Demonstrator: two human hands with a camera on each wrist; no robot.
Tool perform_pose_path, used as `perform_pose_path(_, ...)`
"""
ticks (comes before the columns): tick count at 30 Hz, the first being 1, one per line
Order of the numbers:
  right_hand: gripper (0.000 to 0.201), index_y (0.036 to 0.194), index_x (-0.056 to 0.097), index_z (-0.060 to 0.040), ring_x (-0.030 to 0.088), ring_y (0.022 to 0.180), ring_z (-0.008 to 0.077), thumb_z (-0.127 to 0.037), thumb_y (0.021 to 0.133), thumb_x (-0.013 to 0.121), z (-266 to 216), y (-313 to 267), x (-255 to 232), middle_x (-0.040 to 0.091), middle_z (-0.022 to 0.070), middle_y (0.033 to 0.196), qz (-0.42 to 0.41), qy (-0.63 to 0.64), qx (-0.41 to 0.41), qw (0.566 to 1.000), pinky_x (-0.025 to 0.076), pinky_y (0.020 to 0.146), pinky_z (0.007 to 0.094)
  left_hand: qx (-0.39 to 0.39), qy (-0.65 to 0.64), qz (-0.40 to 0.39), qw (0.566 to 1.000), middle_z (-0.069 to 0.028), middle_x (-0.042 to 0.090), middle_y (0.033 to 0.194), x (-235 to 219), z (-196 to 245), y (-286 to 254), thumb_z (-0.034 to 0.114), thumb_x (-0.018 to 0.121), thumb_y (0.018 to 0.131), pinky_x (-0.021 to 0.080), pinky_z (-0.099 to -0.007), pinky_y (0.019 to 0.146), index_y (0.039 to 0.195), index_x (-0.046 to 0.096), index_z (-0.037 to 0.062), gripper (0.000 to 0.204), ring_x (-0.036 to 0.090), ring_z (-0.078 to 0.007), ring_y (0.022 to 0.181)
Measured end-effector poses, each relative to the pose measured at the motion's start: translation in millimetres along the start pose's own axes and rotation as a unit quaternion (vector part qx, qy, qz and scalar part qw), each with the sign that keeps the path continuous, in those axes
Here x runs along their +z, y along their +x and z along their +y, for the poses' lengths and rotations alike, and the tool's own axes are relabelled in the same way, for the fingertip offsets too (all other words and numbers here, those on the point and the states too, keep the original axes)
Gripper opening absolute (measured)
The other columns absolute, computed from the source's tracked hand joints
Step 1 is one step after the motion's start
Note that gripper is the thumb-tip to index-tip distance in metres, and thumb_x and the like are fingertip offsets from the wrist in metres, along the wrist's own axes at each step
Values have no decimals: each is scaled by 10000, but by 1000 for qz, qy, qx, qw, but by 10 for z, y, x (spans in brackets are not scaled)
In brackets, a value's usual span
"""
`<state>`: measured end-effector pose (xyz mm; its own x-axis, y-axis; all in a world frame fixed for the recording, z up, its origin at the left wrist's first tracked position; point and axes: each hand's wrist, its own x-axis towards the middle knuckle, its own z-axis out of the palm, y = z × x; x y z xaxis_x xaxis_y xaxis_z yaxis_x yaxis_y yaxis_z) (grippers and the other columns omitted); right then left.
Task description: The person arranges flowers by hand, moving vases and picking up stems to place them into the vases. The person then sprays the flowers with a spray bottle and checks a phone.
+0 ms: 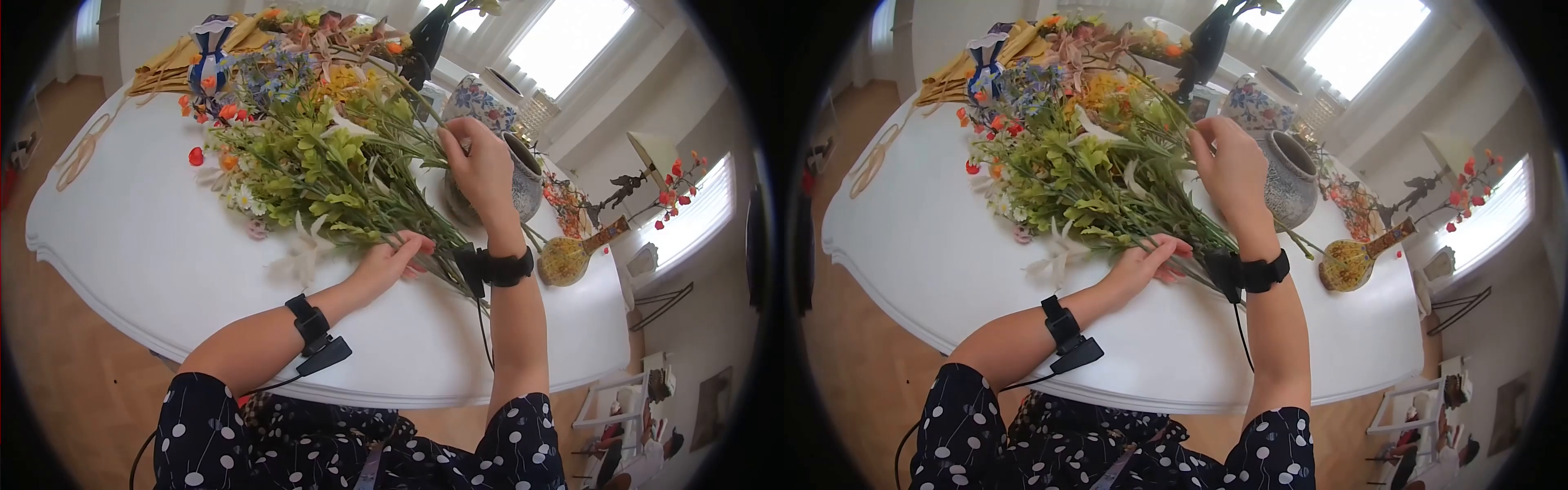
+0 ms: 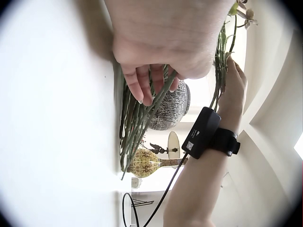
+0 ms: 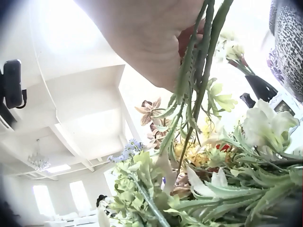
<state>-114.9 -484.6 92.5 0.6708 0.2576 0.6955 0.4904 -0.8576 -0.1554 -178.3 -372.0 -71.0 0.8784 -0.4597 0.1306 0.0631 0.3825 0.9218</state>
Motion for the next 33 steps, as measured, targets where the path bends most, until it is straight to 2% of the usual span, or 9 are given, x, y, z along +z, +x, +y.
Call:
perform_pose_path(7, 156, 889, 645, -63, 641, 754, 297, -205, 827, 666, -56, -51, -155, 662, 103, 824, 6, 12, 21, 1000, 486, 663, 375, -6, -7, 1, 1000, -50, 616, 1125, -2, -2, 2, 359, 413, 1012, 505, -263, 774, 1190, 572, 71, 374, 641, -153, 896)
perform_pose_path(9, 186, 867, 642, -24, 642, 706, 271, -196, 805, 680, -17, -95, -156, 662, 134, 800, -140, 93, 50, 985, 490, 661, 352, -6, -8, -3, 1000, -52, 616, 1130, 0, 4, 1, 358, 413, 1012, 505, -263, 773, 1201, 565, 74, 373, 642, -154, 896)
perform_pose_path(11, 217, 843, 634, 17, 636, 681, 234, -183, 784, 692, 35, -170, -70, 659, 143, 760, -132, 123, 50, 982, 493, 671, 337, -5, -20, 6, 1000, -61, 613, 1142, 10, 8, 0, 369, 415, 1010, 506, -264, 774, 1219, 552, 83, 380, 640, -151, 889)
perform_pose_path(13, 225, 798, 581, -9, 495, 491, 65, -178, 812, 730, 17, -222, -32, 570, 14, 653, -223, 200, 99, 949, 402, 453, 236, -6, -33, 17, 999, -50, 624, 1107, 41, 43, 1, 364, 444, 999, 501, -256, 732, 1192, 569, 80, 366, 638, -140, 863)
perform_pose_path(17, 241, 775, 543, -31, 471, 449, 46, -174, 820, 732, -50, -374, 76, 544, -14, 638, -291, 299, 176, 892, 370, 406, 213, -16, -33, 26, 999, -25, 643, 1039, 43, 49, 19, 344, 533, 966, 510, -250, 684, 1129, 598, 63, 332, 631, -110, 843)
perform_pose_path(22, 247, 774, 524, -30, 476, 450, 49, -169, 829, 722, -70, -435, 120, 546, -4, 641, -265, 279, 155, 910, 369, 397, 220, 22, -6, 34, 999, -20, 656, 1005, 34, 24, 34, 315, 572, 949, 519, -249, 673, 1091, 612, 52, 302, 623, -88, 846)
perform_pose_path(27, 235, 798, 546, -4, 541, 561, 108, -163, 819, 718, 134, -427, 165, 580, 33, 663, -134, 132, 14, 982, 451, 529, 258, 14, -5, 21, 1000, -44, 656, 1050, 51, 93, -25, 339, 517, 975, 520, -265, 746, 1063, 633, 31, 341, 615, -113, 890)
perform_pose_path(31, 217, 832, 581, -5, 553, 613, 119, -179, 822, 712, 353, -376, 162, 597, 40, 682, -109, 149, 77, 980, 458, 582, 266, 13, -18, -9, 1000, -56, 646, 1066, 58, 138, -52, 367, 491, 984, 518, -270, 766, 1065, 634, 26, 378, 619, -129, 899)
perform_pose_path(33, 222, 846, 615, -14, 622, 654, 251, -216, 803, 697, 413, -350, 93, 642, 130, 724, -58, 94, 106, 988, 491, 647, 346, 15, -21, -21, 999, -62, 641, 1076, 53, 146, -59, 379, 484, 986, 517, -270, 769, 1066, 633, 23, 394, 620, -134, 900)
